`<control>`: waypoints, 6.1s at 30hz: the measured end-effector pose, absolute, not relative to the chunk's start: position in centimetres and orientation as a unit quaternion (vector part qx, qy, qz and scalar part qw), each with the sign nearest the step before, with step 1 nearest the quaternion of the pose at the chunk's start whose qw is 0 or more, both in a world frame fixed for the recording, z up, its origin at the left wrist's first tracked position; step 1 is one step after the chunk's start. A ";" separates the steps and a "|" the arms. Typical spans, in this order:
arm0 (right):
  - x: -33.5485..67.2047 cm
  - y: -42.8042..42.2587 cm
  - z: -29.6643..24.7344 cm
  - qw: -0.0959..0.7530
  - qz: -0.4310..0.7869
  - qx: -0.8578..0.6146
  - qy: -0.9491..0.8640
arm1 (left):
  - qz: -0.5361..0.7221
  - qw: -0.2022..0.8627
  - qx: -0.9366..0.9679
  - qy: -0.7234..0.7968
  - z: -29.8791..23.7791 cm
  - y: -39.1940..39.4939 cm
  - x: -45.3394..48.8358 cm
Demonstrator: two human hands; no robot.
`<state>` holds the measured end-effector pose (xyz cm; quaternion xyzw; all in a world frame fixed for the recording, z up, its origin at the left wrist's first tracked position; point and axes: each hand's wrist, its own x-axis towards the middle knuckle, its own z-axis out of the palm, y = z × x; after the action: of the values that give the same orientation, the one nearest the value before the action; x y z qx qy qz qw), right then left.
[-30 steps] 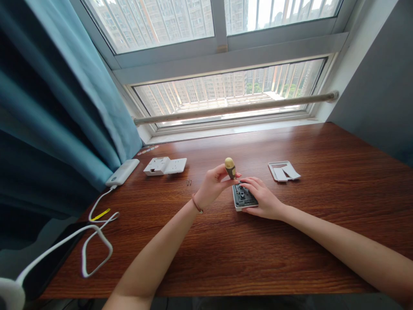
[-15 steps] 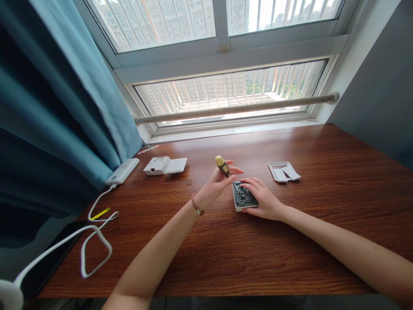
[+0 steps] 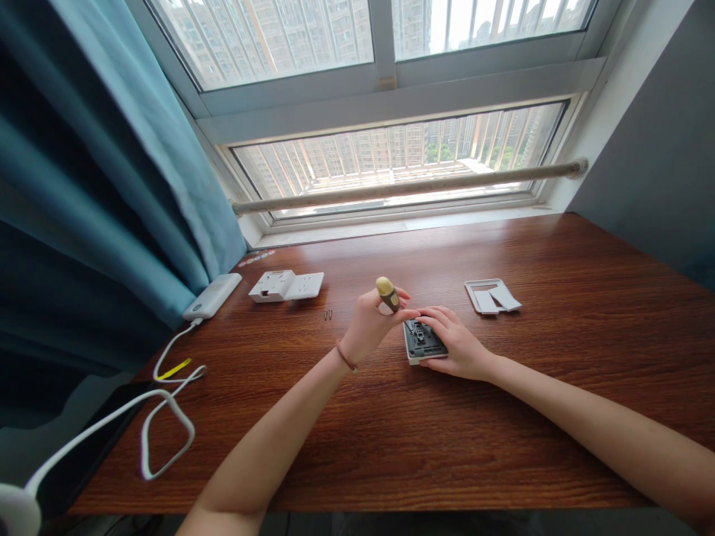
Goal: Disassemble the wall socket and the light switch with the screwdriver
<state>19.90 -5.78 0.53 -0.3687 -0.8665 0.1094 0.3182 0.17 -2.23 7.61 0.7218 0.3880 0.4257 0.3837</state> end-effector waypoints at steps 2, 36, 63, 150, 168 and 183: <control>19.9 -5.8 0.5 0.318 0.107 -0.370 -0.866 | 0.435 0.337 0.724 0.416 7.2 -2.3 0.4; 19.9 -5.8 0.6 0.319 0.109 -0.368 -0.867 | 0.519 0.659 0.503 0.207 7.1 -2.5 1.5; 19.9 -5.9 0.7 0.309 0.113 -0.374 -0.867 | 0.414 0.420 0.745 0.313 7.0 -2.1 0.1; 20.9 -4.9 -0.6 0.373 0.270 -0.374 -0.805 | 0.327 0.552 0.668 0.377 10.5 -2.7 -0.8; 20.9 -4.9 -0.5 0.367 0.273 -0.374 -0.806 | 0.429 0.437 0.683 0.398 8.1 -2.6 0.3; 20.8 -4.8 -0.6 0.365 0.273 -0.380 -0.805 | 0.389 0.448 0.689 0.417 8.7 -2.3 -0.5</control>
<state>20.79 -4.79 -0.61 -0.3796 -0.8051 0.2733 0.3648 -0.48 -2.27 8.73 0.6890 0.4167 0.3891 0.4475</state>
